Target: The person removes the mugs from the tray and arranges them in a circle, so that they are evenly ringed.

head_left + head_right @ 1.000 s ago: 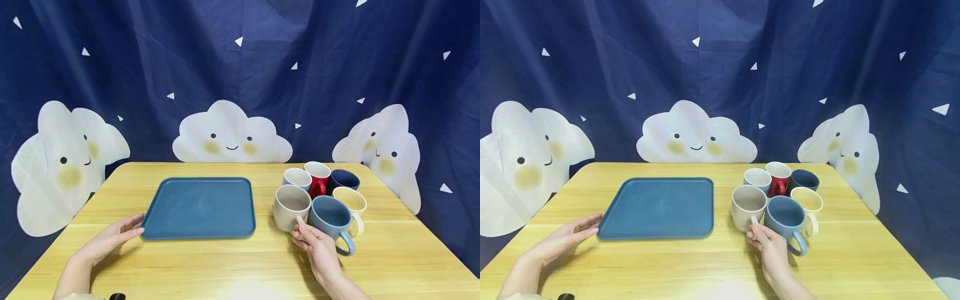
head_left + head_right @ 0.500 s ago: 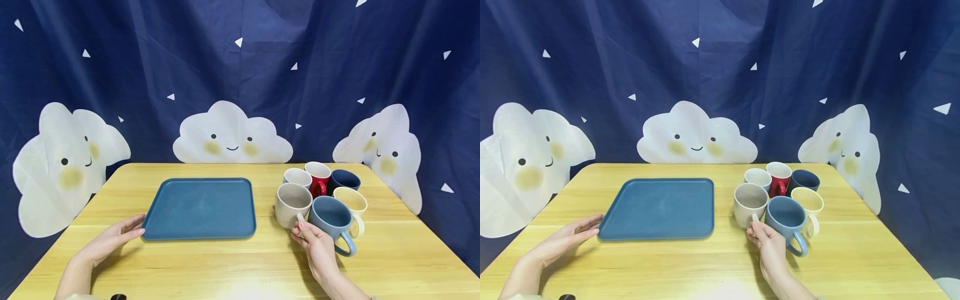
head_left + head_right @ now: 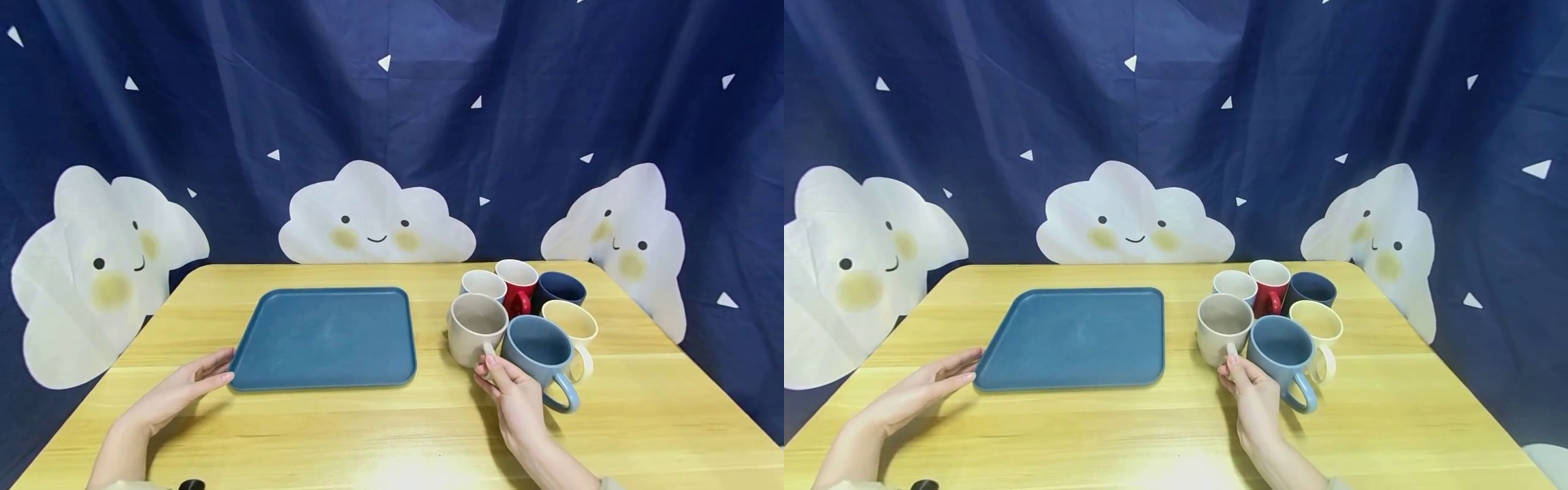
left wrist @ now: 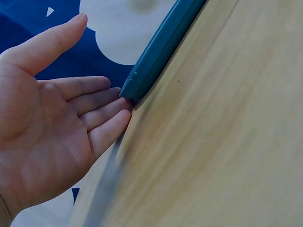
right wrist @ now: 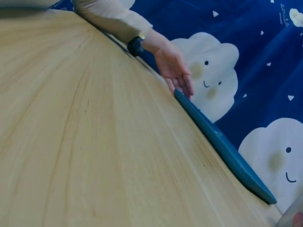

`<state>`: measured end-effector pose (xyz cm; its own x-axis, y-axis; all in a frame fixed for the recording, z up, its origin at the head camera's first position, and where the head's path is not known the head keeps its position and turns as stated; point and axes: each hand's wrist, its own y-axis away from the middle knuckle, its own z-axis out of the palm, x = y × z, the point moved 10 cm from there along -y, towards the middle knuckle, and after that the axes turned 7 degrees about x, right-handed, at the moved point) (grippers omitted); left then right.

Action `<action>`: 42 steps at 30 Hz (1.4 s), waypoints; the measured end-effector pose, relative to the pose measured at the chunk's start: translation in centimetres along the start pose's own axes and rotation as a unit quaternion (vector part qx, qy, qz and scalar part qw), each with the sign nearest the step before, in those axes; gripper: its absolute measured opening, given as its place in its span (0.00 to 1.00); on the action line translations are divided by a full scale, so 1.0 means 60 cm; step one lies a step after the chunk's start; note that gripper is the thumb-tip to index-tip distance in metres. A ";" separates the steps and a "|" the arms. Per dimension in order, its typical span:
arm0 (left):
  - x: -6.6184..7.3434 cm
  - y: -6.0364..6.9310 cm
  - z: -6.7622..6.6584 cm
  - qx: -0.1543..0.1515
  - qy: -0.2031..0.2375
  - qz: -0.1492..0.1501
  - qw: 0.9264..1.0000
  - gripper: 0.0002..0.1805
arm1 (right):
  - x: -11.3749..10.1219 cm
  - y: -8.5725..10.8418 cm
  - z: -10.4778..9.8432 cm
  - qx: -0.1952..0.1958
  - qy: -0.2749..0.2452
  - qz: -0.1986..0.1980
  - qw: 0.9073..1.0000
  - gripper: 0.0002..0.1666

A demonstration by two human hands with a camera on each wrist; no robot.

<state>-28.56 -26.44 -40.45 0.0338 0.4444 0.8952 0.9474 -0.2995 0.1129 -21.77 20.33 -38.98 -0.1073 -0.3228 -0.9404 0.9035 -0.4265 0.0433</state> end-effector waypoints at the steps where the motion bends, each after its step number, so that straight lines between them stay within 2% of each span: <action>1: 0.000 0.000 0.000 0.000 0.000 0.001 1.000 0.37 | 0.000 0.000 0.000 0.003 -0.001 0.002 1.000 0.09; 12: 0.001 0.005 -0.003 0.003 -0.004 0.004 1.000 0.37 | 0.006 -0.001 0.006 0.016 -0.004 0.009 1.000 0.09; 18: -0.002 0.005 -0.001 0.000 -0.001 0.003 1.000 0.37 | 0.005 0.000 0.003 0.028 0.015 0.004 0.999 0.09; 23: -0.005 0.002 -0.002 -0.003 0.004 -0.002 1.000 0.37 | 0.001 0.000 -0.005 0.043 0.064 -0.007 0.997 0.11; 28: -0.005 0.003 -0.003 -0.001 0.001 0.001 1.000 0.37 | -0.004 0.005 -0.005 0.019 0.161 -0.028 0.986 0.22; 32: -0.006 0.004 -0.002 0.001 -0.003 0.002 1.000 0.37 | -0.020 0.016 -0.004 -0.011 0.232 -0.078 0.969 0.23; 36: -0.007 0.004 -0.003 0.000 -0.002 0.000 1.000 0.37 | -0.051 0.030 -0.001 -0.032 0.276 -0.164 0.946 0.22; 38: -0.008 0.004 -0.004 0.000 -0.001 0.000 1.000 0.37 | -0.072 0.037 0.001 -0.037 0.274 -0.211 0.938 0.20; 42: -0.009 0.003 -0.006 0.001 -0.004 0.001 1.000 0.37 | -0.115 0.053 0.005 -0.051 0.237 -0.286 0.927 0.18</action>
<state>-28.52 -27.04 -40.75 0.0373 0.4503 0.8921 0.9479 -0.2986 0.1111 -18.30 20.96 -32.27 -0.4088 0.3492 -0.8432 0.7915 -0.3243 -0.5180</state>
